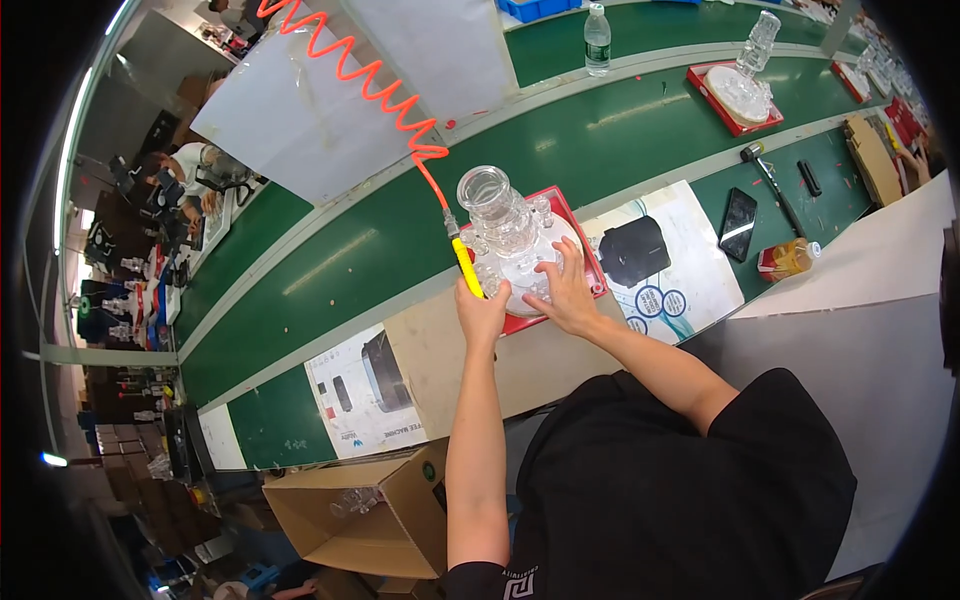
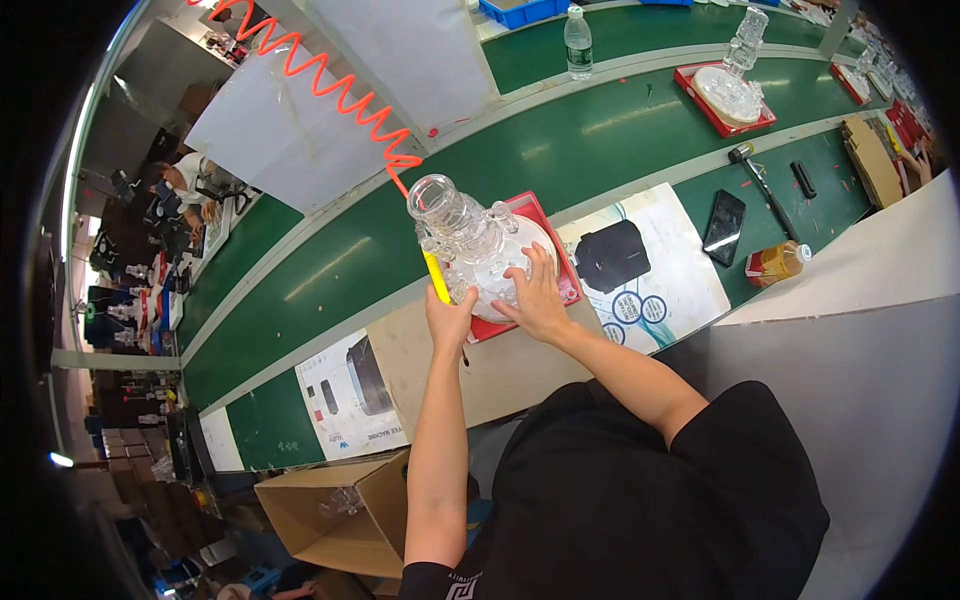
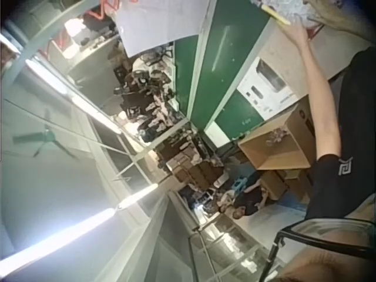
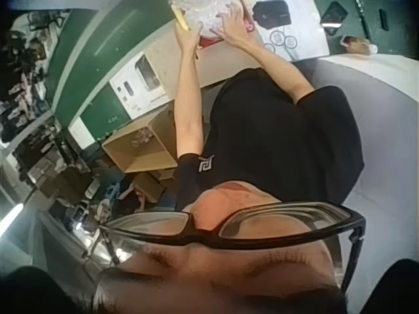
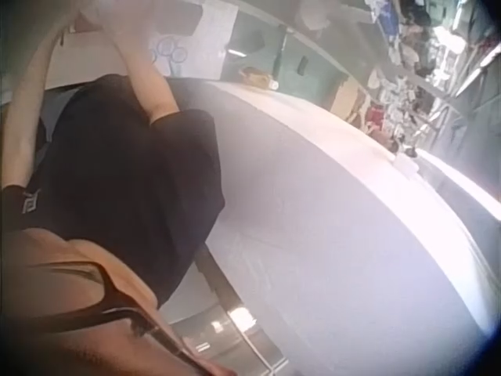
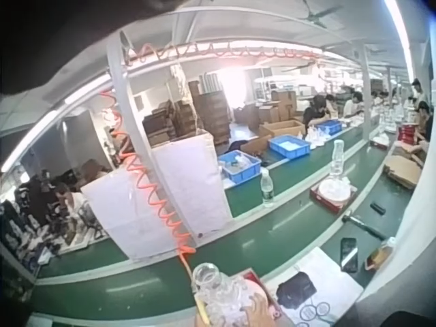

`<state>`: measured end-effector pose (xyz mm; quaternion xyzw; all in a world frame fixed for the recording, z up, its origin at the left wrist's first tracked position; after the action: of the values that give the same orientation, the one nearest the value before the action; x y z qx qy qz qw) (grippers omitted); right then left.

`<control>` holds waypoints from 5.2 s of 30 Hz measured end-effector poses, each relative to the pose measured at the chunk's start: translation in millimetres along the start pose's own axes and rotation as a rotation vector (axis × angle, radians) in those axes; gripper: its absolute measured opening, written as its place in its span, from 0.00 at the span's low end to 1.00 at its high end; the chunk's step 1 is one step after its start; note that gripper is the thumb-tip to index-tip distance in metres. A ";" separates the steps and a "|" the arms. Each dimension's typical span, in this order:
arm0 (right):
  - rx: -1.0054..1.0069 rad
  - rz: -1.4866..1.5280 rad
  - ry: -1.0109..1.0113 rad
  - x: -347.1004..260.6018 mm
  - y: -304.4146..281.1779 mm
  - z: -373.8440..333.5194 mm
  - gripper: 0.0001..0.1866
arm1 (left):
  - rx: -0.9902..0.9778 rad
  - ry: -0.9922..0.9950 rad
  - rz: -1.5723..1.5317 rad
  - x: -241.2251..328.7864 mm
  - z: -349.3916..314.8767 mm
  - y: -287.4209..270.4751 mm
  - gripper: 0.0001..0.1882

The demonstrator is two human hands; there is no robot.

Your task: Cleaning glass lighting fixtures using a compressed air duster and packing them into boxes on a factory assembly line.

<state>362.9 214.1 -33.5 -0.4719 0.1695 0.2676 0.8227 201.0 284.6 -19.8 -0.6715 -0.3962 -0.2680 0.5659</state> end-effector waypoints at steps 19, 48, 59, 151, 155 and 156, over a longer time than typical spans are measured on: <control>-0.064 0.061 -0.007 -31.1 -18.4 14.6 0.40 | 0.017 -0.249 -0.772 -32.1 -29.1 -52.5 0.21; 0.249 1.115 -0.261 -140.2 -228.2 215.9 0.30 | 0.261 0.804 0.110 157.2 -40.4 -76.5 0.41; 0.228 1.097 -0.088 -126.9 -212.1 266.7 0.26 | 0.085 0.594 -0.176 177.3 4.9 -50.0 0.33; 0.731 0.717 0.243 43.5 -46.7 135.2 0.20 | -0.099 0.201 0.187 6.8 -4.9 -6.1 0.25; 0.705 0.724 0.271 56.9 -52.3 128.5 0.20 | -0.096 0.234 0.184 5.0 -3.3 -5.9 0.25; 0.704 0.723 0.272 58.1 -55.1 126.1 0.20 | -0.088 0.255 0.183 4.9 -2.9 -6.3 0.25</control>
<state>445.8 317.1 36.0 -0.1088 0.5067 0.3976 0.7572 198.6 283.2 -11.8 -0.6896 -0.2463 -0.3156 0.6035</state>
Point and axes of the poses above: each hand's wrist, its own z-axis towards the middle knuckle, its own y-axis out of the palm, x = y × z, the point moved 2 cm from there along z, towards the middle knuckle, and after that the axes turned 11 degrees about -y, right-handed, at the moved point
